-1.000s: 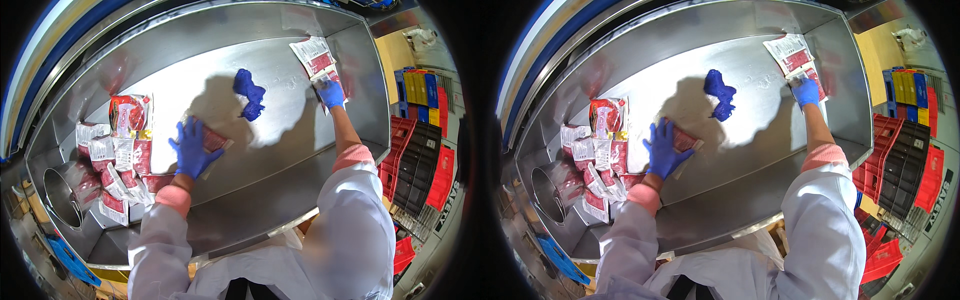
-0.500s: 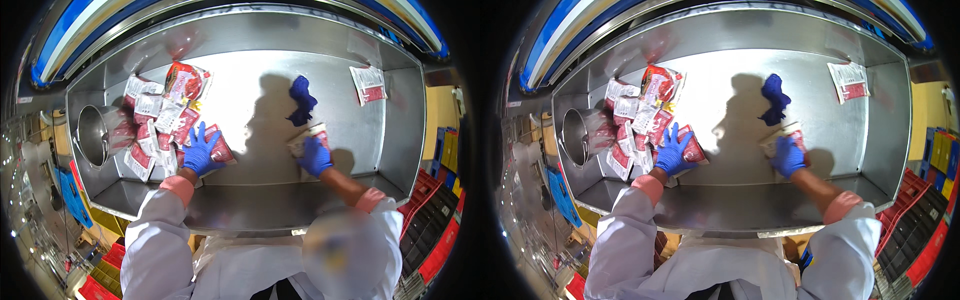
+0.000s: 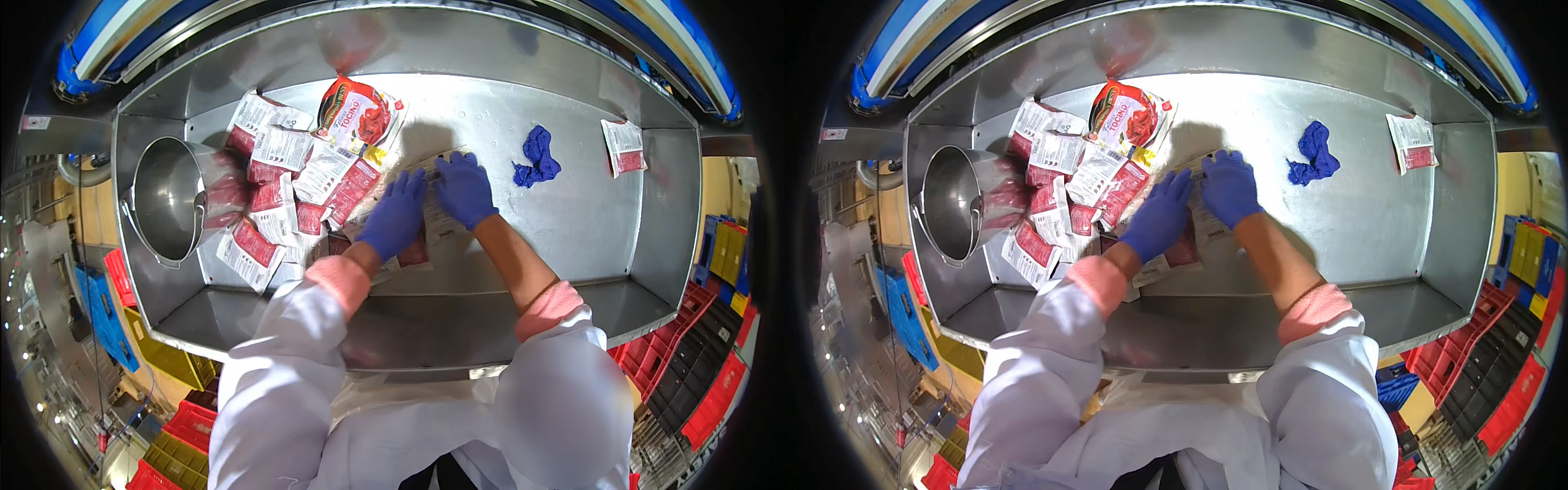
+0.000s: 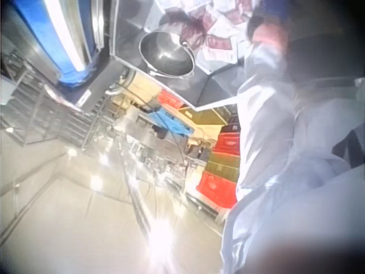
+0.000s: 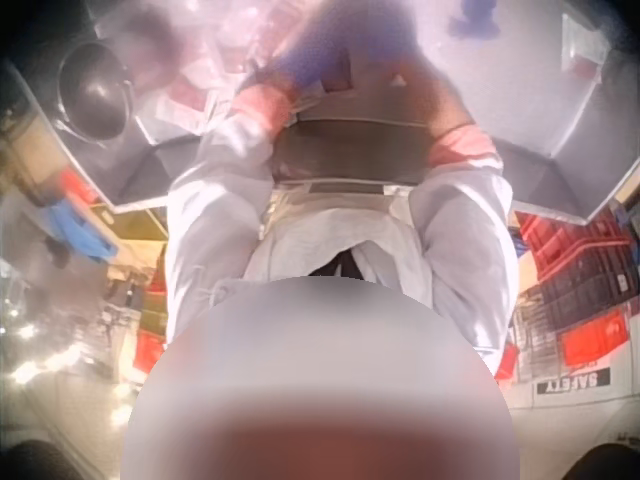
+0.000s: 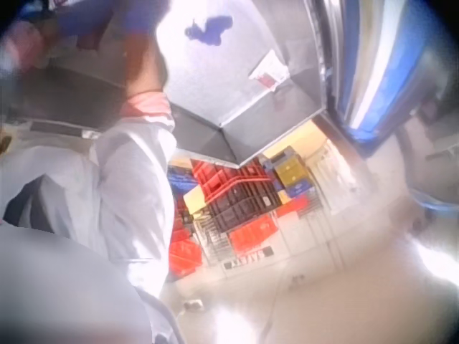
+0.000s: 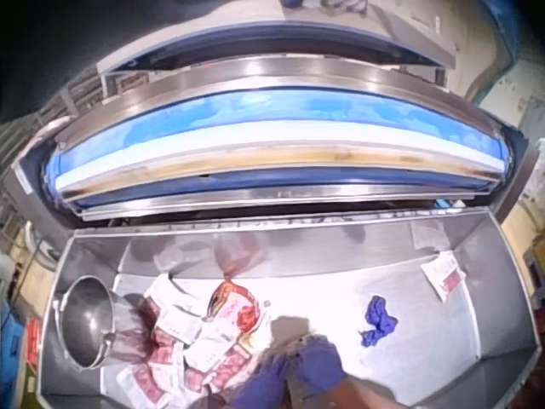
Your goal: The person wipes the exterior of multiple sealed meat packages with a blue cloth on a stainless steel counter, then places the cleaned packages into a red plastic crate. The person handles the packages one at a time, wiping each before moving it to the crate.
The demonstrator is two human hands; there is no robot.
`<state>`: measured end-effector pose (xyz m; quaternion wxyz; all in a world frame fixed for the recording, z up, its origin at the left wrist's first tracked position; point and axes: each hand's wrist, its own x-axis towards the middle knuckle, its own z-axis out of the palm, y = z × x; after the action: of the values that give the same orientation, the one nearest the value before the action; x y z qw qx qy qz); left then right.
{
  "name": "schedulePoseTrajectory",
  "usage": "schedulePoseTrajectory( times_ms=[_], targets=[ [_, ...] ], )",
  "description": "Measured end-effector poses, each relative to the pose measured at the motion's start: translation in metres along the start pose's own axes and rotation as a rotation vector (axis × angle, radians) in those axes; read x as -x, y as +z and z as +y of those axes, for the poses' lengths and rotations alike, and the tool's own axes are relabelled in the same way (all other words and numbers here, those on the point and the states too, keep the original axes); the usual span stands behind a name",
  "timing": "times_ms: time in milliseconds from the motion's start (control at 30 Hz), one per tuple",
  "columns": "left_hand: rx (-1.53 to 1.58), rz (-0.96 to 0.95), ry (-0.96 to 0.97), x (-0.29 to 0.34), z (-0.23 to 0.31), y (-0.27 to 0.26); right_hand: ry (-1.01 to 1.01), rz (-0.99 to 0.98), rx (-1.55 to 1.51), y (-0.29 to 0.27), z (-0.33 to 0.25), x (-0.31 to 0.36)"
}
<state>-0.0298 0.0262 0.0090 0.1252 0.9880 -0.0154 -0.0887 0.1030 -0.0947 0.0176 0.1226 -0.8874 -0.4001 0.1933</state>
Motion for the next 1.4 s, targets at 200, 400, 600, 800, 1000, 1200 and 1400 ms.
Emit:
schedulePoseTrajectory(
  times_ms=[200, 400, 600, 800, 1000, 1200, 1400],
  targets=[
    [0.239, -0.008, -0.177, -0.019, 0.015, 0.008, -0.068, 0.187, 0.128, 0.032, 0.017, 0.013],
    [-0.039, 0.021, -0.055, -0.019, 0.028, 0.014, 0.057, -0.031, 0.251, 0.031, 0.008, 0.012],
    [0.053, -0.056, -0.127, -0.026, 0.028, 0.015, 0.046, -0.01, 0.372, 0.035, 0.003, 0.008],
    [0.009, -0.174, -0.116, -0.026, 0.024, -0.007, -0.066, -0.141, 0.297, 0.008, 0.0, 0.0],
    [0.29, 0.095, -0.165, -0.018, 0.012, 0.017, 0.132, -0.009, 0.352, 0.003, 0.029, -0.001],
    [0.178, 0.046, -0.151, -0.022, 0.018, 0.01, 0.081, 0.337, 0.018, 0.025, 0.011, -0.025],
    [0.459, 0.065, -0.163, -0.026, 0.016, 0.003, 0.403, -0.075, 0.27, -0.027, 0.11, -0.04]
  ],
)
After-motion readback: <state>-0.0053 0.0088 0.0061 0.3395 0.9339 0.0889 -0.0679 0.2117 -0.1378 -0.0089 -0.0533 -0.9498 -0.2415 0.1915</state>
